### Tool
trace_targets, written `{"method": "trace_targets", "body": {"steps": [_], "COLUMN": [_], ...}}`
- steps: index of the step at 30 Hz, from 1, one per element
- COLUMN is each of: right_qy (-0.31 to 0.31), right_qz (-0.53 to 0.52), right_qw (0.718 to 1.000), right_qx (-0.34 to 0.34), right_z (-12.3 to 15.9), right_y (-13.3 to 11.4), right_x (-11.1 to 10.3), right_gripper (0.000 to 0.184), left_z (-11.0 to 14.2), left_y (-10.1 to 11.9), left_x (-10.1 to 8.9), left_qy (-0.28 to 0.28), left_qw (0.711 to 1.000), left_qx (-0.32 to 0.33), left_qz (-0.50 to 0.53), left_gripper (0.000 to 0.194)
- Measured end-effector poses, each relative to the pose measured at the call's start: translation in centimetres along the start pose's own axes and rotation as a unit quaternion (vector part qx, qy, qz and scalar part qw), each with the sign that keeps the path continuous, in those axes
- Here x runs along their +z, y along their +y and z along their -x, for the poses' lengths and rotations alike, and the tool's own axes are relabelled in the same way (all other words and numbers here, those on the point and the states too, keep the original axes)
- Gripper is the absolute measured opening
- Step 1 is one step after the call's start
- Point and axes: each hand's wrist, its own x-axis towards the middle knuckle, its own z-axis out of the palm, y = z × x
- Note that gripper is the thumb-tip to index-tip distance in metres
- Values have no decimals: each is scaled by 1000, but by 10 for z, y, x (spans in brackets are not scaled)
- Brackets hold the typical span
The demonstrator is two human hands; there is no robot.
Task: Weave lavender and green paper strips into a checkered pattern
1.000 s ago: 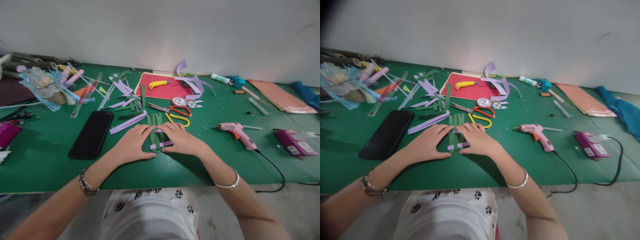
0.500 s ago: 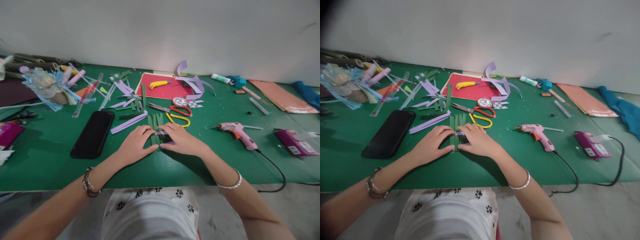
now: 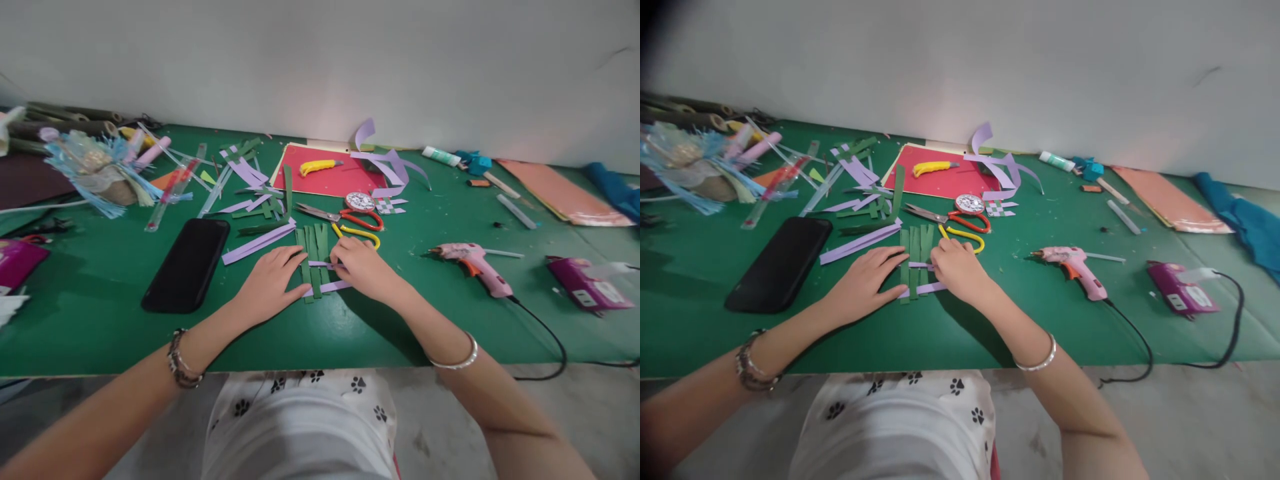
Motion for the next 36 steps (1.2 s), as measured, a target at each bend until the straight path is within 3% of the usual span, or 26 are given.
{"method": "trace_targets", "body": {"steps": [4, 7, 15, 23, 29, 36], "right_qy": [15, 19, -9, -52, -19, -50], "right_qz": [30, 32, -39, 1, 12, 21], "right_qw": [998, 999, 998, 998, 999, 997], "right_qx": [-45, -31, -43, 41, 48, 62], "right_z": [1, 1, 0, -5, 3, 7], "right_y": [-2, -2, 1, 1, -6, -15], "right_x": [0, -3, -4, -3, -4, -4], "right_gripper": [18, 20, 25, 7, 10, 10], "left_z": [1, 1, 1, 1, 2, 2], "left_y": [1, 3, 2, 3, 3, 1], "left_x": [1, 0, 1, 0, -1, 0], "left_qy": [-43, -66, -66, -76, -86, -90], "left_qw": [998, 996, 995, 994, 993, 993], "left_qx": [-6, -19, -11, -15, -18, -14], "left_qz": [-37, -56, -76, -78, -77, -70], "left_gripper": [54, 56, 55, 55, 56, 64]}}
